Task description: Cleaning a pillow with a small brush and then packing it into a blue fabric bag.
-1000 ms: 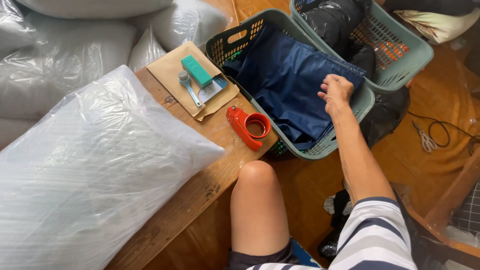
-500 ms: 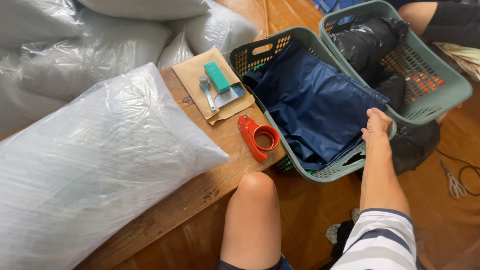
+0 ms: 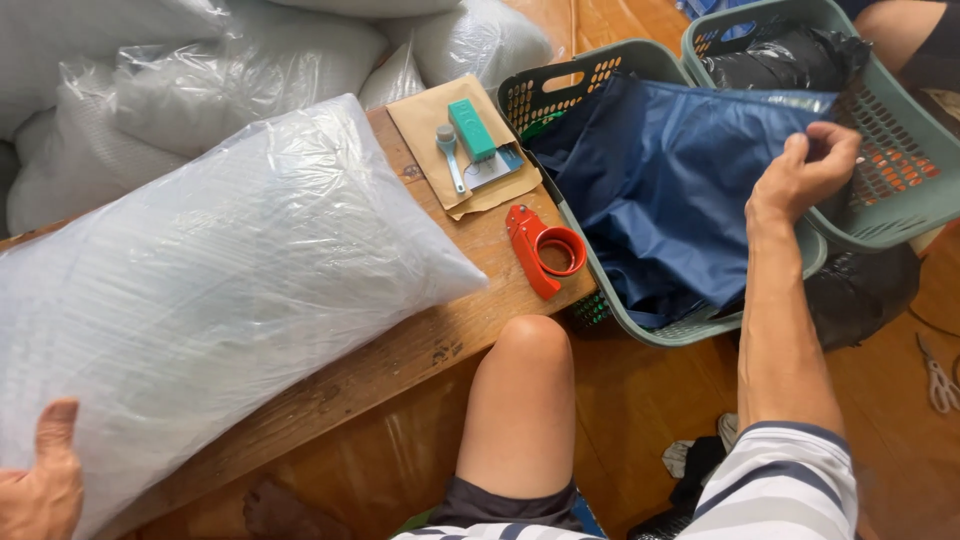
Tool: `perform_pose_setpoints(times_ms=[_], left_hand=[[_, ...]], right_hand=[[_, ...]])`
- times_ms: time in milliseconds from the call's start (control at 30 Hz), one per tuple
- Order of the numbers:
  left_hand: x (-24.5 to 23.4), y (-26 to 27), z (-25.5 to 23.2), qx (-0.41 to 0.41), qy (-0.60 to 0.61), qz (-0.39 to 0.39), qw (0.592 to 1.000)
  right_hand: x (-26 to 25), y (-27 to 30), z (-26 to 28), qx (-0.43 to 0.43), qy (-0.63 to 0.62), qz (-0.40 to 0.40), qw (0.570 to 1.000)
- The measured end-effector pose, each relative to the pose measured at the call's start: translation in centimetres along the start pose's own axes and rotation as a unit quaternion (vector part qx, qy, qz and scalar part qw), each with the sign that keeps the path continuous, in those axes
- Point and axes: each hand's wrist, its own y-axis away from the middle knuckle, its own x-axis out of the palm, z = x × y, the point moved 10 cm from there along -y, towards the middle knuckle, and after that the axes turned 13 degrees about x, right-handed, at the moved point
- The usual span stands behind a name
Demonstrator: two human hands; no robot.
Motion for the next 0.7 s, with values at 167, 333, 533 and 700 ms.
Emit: perform_pose_setpoints(times_ms=[167, 333, 533, 700], left_hand=[[-3.7, -2.9, -15.5, 0.195, -0.084, -0.027, 0.977], [-2.4, -5.2, -19.5, 0.230, 0.141, -0.013, 0.963], [0.0, -8.5, -19.8, -0.121, 0.552, 0.075, 0.822], [6.8, -8.3, -11.7, -0.152, 0.683, 0.023, 0.714]], right_hand=[[3.2, 1.9, 20.0, -0.165, -0.063, 0.045, 0.983], [4.2, 10.3, 38.9, -0.320, -0.165, 0.106, 0.927], [3.8, 26.4, 54.3, -0.324, -0.315, 0.289, 0.844], [4.1, 41.1, 54.2, -0.285, -0.396, 0.398, 0.777]])
